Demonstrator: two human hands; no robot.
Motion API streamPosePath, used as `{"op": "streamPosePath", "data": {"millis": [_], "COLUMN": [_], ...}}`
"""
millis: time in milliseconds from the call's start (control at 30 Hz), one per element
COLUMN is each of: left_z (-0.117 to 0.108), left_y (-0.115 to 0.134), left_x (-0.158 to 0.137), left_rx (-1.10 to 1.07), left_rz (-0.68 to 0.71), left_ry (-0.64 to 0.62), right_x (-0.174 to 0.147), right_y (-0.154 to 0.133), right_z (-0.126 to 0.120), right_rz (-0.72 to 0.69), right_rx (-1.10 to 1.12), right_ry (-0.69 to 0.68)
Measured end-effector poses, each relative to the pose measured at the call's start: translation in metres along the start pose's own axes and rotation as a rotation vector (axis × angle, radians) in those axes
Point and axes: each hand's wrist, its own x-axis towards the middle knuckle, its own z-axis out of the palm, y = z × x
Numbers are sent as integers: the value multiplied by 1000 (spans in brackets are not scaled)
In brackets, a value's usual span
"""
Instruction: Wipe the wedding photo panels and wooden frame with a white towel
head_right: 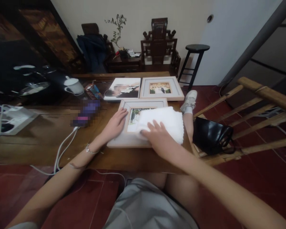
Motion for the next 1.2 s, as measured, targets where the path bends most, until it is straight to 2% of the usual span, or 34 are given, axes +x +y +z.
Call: {"op": "streamPosePath", "data": {"millis": [100,200,333,433,533,700,833,933,1033,1200], "left_z": [-2,-3,-3,-2,-2,-3,-4,-3,-4,-4], "left_y": [1,1,0,-1,-1,3,4,3,2,2], "left_x": [0,0,0,0,1,1,2,2,2,2], "left_rx": [-3,-9,-12,-13,-19,-10,11,20,31,43], "left_rz": [-3,-3,-1,-5,-10,-19,-23,-18,-12,-1], "left_ry": [-37,-46,-30,-36,-36,-40,-45,-39,-49,-77], "right_x": [31,61,81,74,54,8,-14,-12,4,48], "right_y": [32,60,66,51,32,9,-1,-4,2,37], "right_z": [9,13,17,15,6,-19,-30,-25,-10,12], "right_rz": [61,93,44,15,-19,-137,-168,-170,-138,-41], "right_rx": [-13,-75,-159,-184,-145,33,172,217,187,59], "right_ry": [26,122,104,58,-44,-144,-183,-158,-89,64]}}
